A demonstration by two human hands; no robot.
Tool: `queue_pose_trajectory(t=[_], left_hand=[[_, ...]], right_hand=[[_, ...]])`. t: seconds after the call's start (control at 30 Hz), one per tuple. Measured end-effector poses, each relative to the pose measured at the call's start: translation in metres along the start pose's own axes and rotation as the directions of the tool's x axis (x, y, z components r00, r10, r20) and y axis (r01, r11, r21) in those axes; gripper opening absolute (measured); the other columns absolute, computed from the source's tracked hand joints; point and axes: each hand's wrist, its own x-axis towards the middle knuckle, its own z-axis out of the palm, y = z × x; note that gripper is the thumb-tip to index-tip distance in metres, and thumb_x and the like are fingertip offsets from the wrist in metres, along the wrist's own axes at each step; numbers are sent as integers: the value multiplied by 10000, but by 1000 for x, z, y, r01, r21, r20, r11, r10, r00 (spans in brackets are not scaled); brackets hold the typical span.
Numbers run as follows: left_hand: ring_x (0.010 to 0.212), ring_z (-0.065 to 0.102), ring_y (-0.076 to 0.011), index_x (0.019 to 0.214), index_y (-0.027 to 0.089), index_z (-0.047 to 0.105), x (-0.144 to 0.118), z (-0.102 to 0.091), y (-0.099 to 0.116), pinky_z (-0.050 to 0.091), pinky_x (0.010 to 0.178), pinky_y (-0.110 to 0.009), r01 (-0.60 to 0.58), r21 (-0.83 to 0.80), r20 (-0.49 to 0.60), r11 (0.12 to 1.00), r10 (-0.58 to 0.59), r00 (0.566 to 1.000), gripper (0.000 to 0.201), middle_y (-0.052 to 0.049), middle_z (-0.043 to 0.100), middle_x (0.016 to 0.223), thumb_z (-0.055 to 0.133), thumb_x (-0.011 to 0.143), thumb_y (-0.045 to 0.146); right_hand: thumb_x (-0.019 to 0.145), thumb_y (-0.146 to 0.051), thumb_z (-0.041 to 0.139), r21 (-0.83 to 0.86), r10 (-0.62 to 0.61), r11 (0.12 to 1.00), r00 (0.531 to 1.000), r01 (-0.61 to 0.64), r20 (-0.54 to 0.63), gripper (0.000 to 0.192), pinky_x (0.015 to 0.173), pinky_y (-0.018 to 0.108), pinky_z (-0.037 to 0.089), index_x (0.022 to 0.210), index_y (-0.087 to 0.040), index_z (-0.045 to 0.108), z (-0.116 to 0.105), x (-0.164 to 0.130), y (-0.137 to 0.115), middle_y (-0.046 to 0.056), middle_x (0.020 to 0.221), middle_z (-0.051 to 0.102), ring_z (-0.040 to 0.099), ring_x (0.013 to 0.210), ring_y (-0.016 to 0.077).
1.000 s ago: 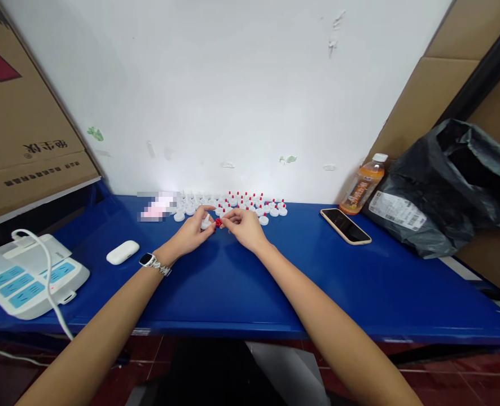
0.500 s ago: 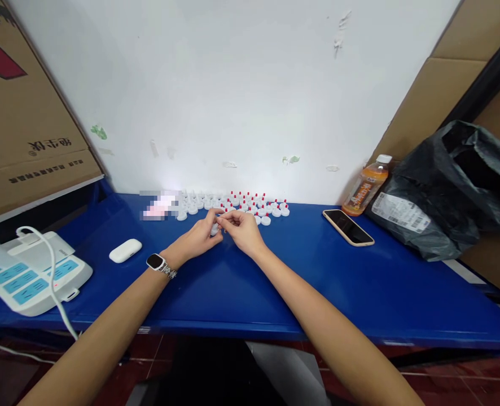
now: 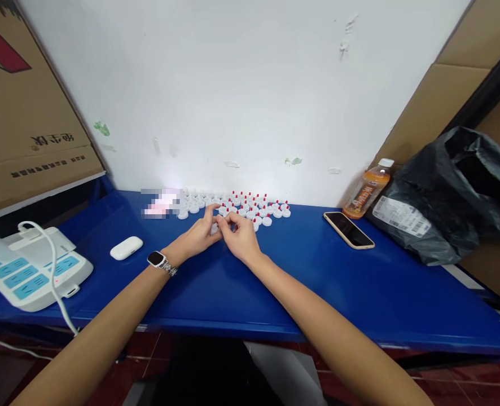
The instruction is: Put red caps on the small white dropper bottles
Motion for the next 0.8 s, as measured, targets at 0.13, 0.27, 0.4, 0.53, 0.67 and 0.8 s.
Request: queue_pose_trajectory(t=[0.13,0.27,0.4,0.53,0.67,0.8], left_hand=[[891,704,-250,1486,156,269,-2,-2,-2,520,867,-373,13,1,18,1000,-13,1000,711,-82,715,941,560,840,205],[954,700,-257,1490,157,251,-1,0,0,513,890,-379,10,11,27,1000,-10,1000,690,-106,712,1011,538,866,226],[1011,689,-264,1475,162,252,5,6,9,506,884,-369,-36,5,-1,999,36,999,663,-120,701,1062,521,873,229],[899,658,-224,1477,171,267,4,-2,5,494,830,-341,-100,49,-63,994,103,993,771,-101,684,1063,615,793,243],[772,585,-167,1347,193,441,2,-25,-17,476,773,-316,-50,-2,-145,999,49,988,530,-50,687,979,528,825,213],[740,584,-172,1034,188,607,4,-35,-39,464,747,-314,118,78,-308,990,-89,947,208,-29,659,828,497,879,273]], right_hand=[[945,-454,526,3,-11,1000,1000,11,28,380,623,267,402,666,-199,558,-1,0,2,-14,645,571,489,613,130],[946,-431,522,22,-12,1000,998,10,54,343,642,274,416,691,-204,553,0,-1,2,-13,668,586,506,622,132],[885,-379,592,103,-9,995,1000,11,-13,203,592,262,398,782,-217,525,3,4,0,-30,682,552,489,605,126],[845,-383,619,158,36,987,999,-35,2,205,566,252,392,786,-218,514,-2,13,8,-36,658,533,488,594,125],[818,-363,643,-4,78,997,987,-78,139,193,558,246,375,757,-201,555,-21,16,20,-33,627,554,483,571,119],[826,-277,624,-178,64,984,942,-4,328,118,576,238,374,756,-182,618,-36,18,23,-31,627,588,508,578,113]])
